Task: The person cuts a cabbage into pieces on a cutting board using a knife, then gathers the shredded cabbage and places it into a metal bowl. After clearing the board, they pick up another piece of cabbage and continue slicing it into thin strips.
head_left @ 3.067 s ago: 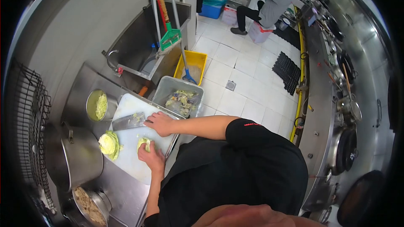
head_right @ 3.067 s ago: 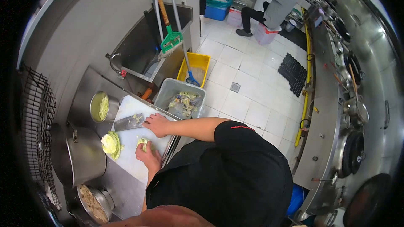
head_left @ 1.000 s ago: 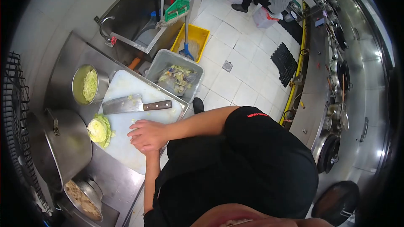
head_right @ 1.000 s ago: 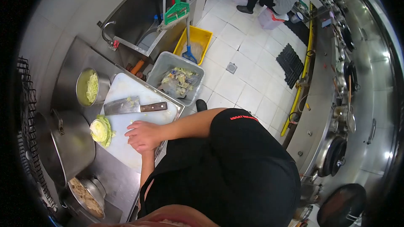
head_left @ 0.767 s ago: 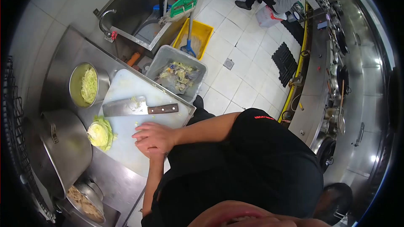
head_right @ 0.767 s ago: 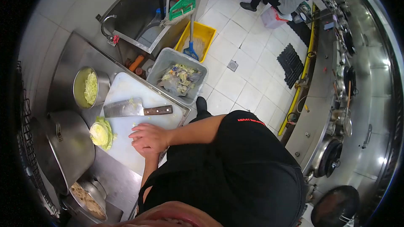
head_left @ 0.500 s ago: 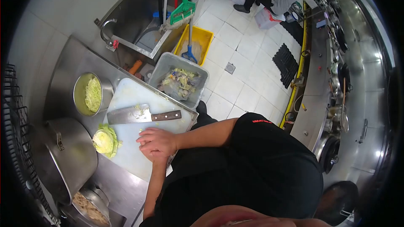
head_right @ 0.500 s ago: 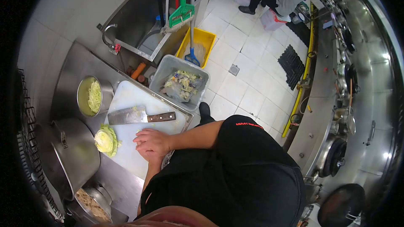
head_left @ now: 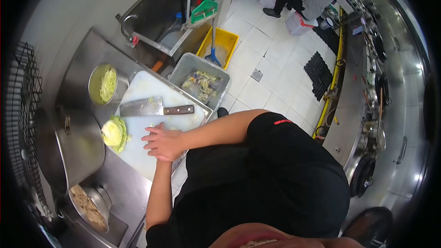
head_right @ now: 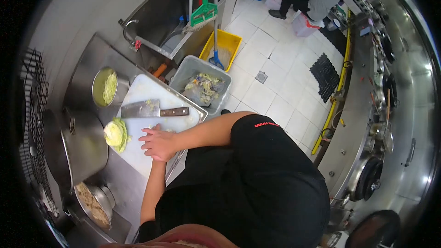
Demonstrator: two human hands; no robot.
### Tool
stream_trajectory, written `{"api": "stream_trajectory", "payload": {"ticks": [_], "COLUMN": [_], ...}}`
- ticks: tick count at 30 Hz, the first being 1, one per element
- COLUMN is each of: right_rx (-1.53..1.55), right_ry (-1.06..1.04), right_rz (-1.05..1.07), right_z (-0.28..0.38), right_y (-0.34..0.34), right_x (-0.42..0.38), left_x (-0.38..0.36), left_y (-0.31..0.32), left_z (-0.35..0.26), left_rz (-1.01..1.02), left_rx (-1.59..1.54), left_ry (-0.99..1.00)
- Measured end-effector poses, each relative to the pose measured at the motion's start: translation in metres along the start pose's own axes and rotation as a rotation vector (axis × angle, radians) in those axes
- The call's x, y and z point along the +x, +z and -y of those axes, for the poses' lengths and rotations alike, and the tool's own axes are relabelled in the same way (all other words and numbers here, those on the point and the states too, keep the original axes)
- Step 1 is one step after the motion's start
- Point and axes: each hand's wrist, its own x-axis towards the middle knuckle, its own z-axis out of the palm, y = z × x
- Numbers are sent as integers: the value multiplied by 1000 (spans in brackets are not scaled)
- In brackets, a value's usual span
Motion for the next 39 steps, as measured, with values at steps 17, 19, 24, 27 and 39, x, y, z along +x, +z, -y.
{"api": "stream_trajectory", "payload": {"ticks": [17,19,24,27,39], "right_rx": [387,398,417,427,366], "right_ry": [-14,0,34,85,59], "right_rz": [-54,-67,-54,-47,-77], "right_z": [-13,-15,-17,-20,-22], "right_y": [0,3,3,5,4], "right_x": [-4,-5,-2,0,-2], "left_x": [7,8,10,14,10], "left_y": [4,3,5,9,7], "left_z": [-7,-3,0,1,1], "left_rz": [391,422,475,477,235], "left_rx": [252,242,201,177,133], "left_ry": [-304,-281,-214,-146,-37]}}
